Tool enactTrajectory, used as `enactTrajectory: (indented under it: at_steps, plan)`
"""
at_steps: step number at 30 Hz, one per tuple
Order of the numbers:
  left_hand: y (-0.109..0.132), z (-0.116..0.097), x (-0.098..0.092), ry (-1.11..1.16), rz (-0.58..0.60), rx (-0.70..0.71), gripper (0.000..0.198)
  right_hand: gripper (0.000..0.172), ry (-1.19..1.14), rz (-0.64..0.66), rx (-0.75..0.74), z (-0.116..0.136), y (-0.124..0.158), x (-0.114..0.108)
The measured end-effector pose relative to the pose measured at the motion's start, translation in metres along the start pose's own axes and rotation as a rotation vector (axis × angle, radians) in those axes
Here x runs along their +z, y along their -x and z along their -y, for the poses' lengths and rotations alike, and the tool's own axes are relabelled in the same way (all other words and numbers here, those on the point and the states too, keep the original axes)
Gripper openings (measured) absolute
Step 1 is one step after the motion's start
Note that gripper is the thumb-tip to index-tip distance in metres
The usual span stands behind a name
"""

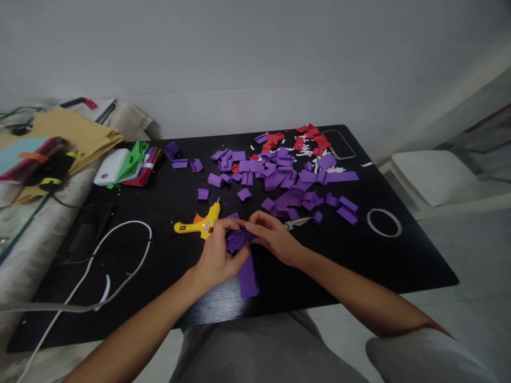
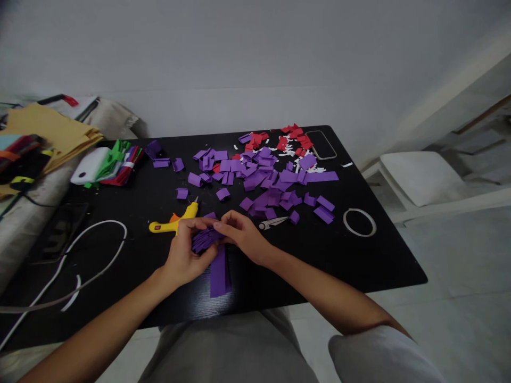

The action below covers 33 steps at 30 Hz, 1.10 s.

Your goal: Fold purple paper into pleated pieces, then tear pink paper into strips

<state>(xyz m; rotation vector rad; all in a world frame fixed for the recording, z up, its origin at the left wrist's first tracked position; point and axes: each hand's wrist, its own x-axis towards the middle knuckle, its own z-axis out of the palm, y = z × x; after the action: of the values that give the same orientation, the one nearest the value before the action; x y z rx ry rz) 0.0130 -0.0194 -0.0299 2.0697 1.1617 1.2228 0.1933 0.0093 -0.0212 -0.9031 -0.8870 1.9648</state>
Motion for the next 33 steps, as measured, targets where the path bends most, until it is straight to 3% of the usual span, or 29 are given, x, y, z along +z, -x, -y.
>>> enactTrajectory:
  at_steps: [4,9,19,24,28,33]
  plan:
    - [0.001,0.005,0.002,-0.002,0.012,-0.005,0.059,0.04,0.0,0.031,-0.001,-0.004,0.0,-0.001]
    - [-0.005,0.001,-0.001,-0.041,0.03,0.076,0.023,0.039,-0.044,0.032,-0.029,-0.009,0.001,0.001]
    - [-0.002,-0.005,-0.004,-0.014,-0.074,0.103,0.018,0.05,-0.061,0.14,0.1,-0.01,0.002,0.001]
    - [-0.002,-0.007,-0.004,-0.025,0.031,0.098,0.025,0.049,0.024,0.154,0.016,-0.011,0.003,0.004]
    - [-0.002,-0.007,-0.003,-0.086,0.092,0.123,0.033,0.044,0.097,0.081,-0.056,-0.011,0.002,0.005]
    - [0.001,-0.004,0.005,-0.177,0.106,0.123,0.056,0.056,0.037,-0.03,-0.106,-0.016,0.001,0.006]
